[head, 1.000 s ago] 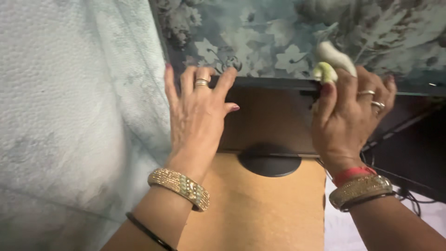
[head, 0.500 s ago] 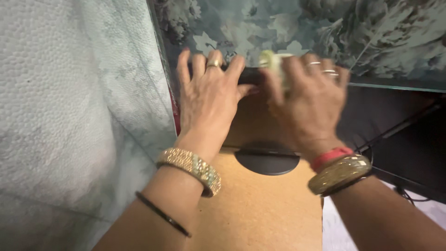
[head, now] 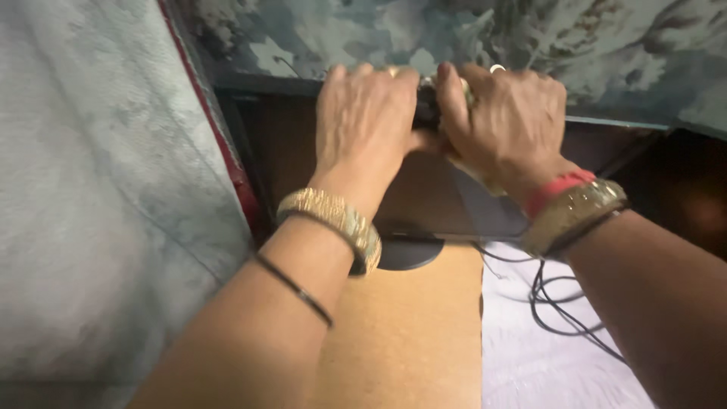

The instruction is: The person wipes a desk surface, a laptop sleeve, a monitor, and a keyboard using a cloth. They also handle a small potted plant with fairy lights, arranging the lights and placing the plant on the desk.

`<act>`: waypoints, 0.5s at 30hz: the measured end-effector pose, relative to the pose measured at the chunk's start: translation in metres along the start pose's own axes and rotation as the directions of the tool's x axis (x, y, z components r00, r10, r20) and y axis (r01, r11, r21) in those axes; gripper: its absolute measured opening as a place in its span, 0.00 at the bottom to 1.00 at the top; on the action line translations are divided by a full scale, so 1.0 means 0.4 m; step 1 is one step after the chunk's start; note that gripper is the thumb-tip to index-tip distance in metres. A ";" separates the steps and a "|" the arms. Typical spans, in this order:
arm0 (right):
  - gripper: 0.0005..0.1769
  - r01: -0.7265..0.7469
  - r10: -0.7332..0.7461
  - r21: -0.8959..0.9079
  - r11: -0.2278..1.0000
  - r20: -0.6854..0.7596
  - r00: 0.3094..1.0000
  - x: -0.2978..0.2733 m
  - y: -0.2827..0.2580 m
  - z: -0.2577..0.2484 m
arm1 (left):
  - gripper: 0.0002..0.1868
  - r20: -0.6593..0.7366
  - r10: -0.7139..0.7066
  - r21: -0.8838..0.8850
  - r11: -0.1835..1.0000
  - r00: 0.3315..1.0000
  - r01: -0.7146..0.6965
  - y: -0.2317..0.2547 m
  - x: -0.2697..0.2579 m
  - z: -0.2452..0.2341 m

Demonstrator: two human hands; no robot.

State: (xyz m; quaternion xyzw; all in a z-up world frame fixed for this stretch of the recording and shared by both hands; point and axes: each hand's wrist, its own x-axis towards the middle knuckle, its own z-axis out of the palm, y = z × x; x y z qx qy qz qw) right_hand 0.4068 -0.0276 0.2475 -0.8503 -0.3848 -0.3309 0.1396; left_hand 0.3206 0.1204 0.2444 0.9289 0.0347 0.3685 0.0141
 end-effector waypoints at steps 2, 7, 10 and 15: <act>0.25 -0.084 0.084 0.044 0.995 0.010 0.996 0.009 0.006 0.014 | 0.30 0.071 -0.001 0.039 0.999 0.997 -0.002 -0.006 0.038 0.017; 0.27 0.029 -0.033 -0.045 0.999 -0.086 0.996 0.043 0.028 0.046 | 0.36 0.175 0.099 0.078 0.990 0.980 -0.114 -0.051 0.104 0.048; 0.29 -0.014 0.011 -0.050 0.999 -0.061 0.998 0.068 0.033 0.077 | 0.38 0.125 0.121 0.094 0.987 0.985 -0.133 -0.073 0.119 0.065; 0.29 0.032 -0.044 -0.086 0.996 -0.134 0.990 0.093 0.070 0.121 | 0.41 0.163 0.142 0.100 0.982 0.976 -0.159 -0.082 0.155 0.096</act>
